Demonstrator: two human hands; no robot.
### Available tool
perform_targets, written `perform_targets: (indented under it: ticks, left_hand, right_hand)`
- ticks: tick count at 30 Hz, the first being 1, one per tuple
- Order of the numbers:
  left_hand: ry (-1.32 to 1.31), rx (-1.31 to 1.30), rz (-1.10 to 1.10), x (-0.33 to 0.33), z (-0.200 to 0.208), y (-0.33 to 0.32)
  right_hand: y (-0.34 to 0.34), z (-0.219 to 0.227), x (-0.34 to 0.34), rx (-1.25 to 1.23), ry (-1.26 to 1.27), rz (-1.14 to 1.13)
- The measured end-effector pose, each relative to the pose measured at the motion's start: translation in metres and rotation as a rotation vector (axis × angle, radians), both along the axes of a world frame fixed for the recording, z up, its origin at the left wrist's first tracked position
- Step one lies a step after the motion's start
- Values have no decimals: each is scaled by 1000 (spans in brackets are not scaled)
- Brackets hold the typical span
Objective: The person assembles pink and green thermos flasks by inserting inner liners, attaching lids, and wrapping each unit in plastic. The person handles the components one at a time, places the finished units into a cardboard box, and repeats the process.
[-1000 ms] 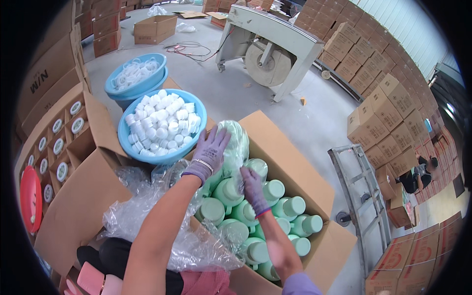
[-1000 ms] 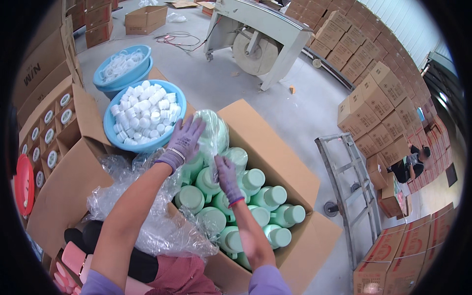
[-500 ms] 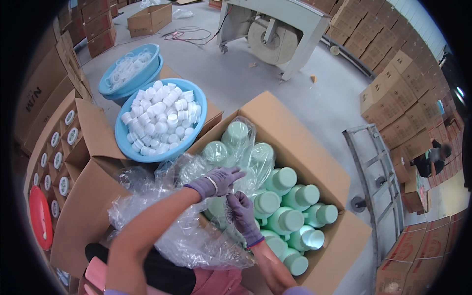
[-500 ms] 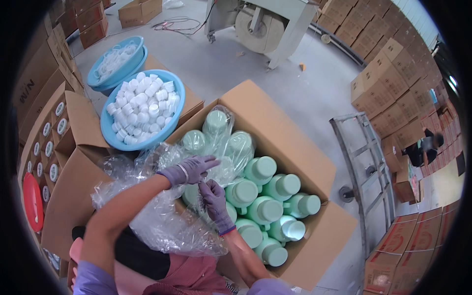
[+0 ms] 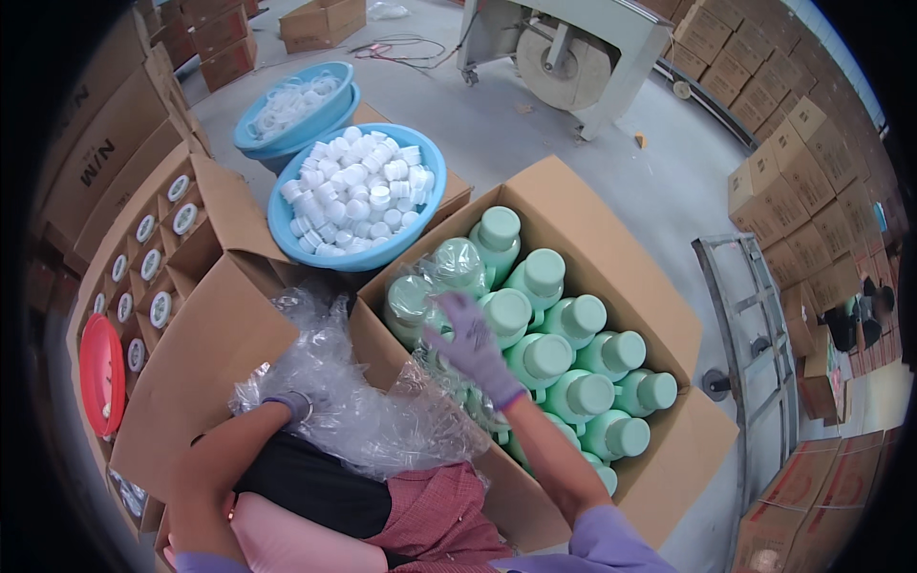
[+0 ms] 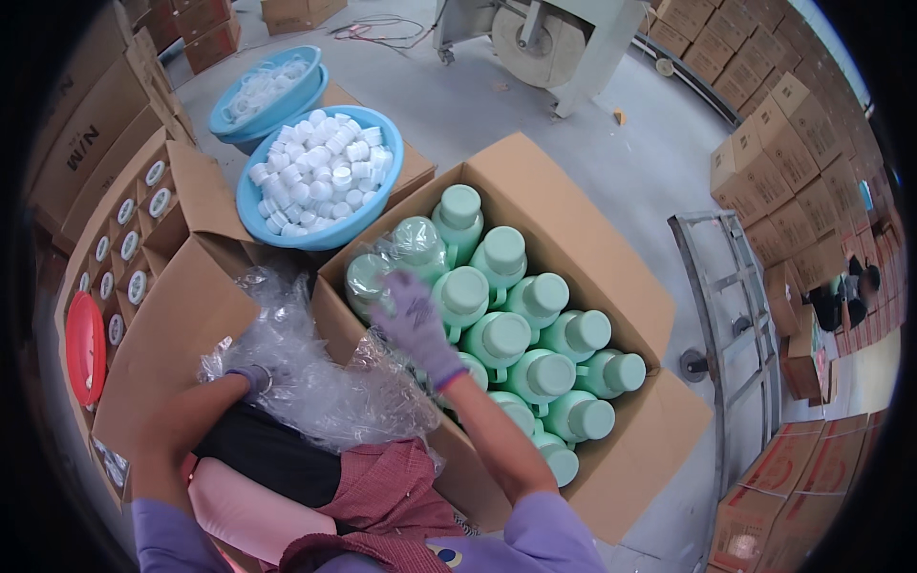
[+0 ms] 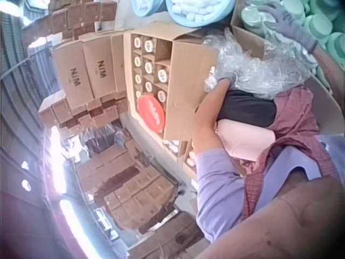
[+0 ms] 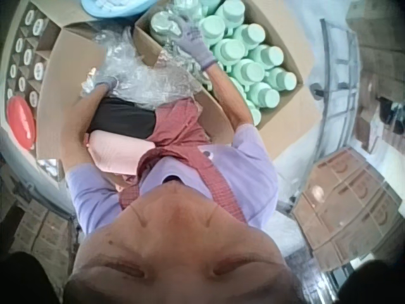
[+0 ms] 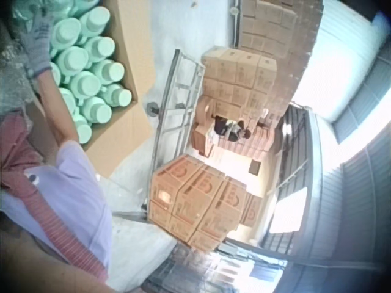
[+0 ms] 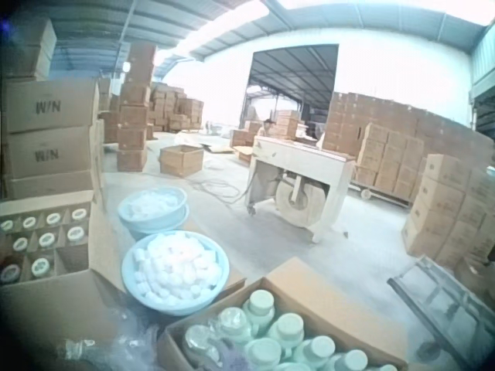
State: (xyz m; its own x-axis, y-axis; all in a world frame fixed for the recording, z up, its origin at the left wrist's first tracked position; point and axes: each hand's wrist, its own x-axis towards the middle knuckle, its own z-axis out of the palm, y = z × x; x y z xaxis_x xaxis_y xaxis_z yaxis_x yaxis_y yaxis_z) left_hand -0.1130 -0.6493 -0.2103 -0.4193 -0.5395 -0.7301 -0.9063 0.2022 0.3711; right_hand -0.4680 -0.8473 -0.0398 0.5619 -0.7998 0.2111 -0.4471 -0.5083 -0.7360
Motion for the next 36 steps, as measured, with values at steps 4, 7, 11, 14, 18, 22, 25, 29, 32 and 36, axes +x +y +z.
perform_targets:
  ticks: [4, 7, 11, 14, 18, 22, 25, 29, 32, 36]
  left_hand:
    - [-151, -134, -35, -92, 34, -48]
    - [-50, -425, 88, -182, 186, -109]
    - [174, -1003, 265, -179, 211, -149]
    - [228, -1196, 86, -199, 158, -200]
    - [-116, -775, 101, -219, 95, -222]
    - [-231, -495, 24, -258, 109, -232]
    - [30, -197, 167, -242, 159, -248]
    - [300, -341, -107, -161, 93, -223]
    - [-85, -23, -116, -158, 188, -171]
    - [-203, 126, -78, -80, 189, -85]
  right_hand:
    - [-45, -58, 7, -513, 521, -242]
    - [-73, -121, -6, -138, 467, -121]
    - [-17, -120, 6, 72, 165, 19]
    - [4, -126, 4, 234, 3, 14]
    - [55, -89, 13, 596, -224, 45]
    - [87, -79, -2, 968, -512, 20]
    - [116, -65, -22, 1096, -475, 106]
    - [157, -75, 14, 1123, -357, 138]
    - [179, -51, 54, 888, -121, 553]
    - [171, 12, 105, 1038, -92, 978]
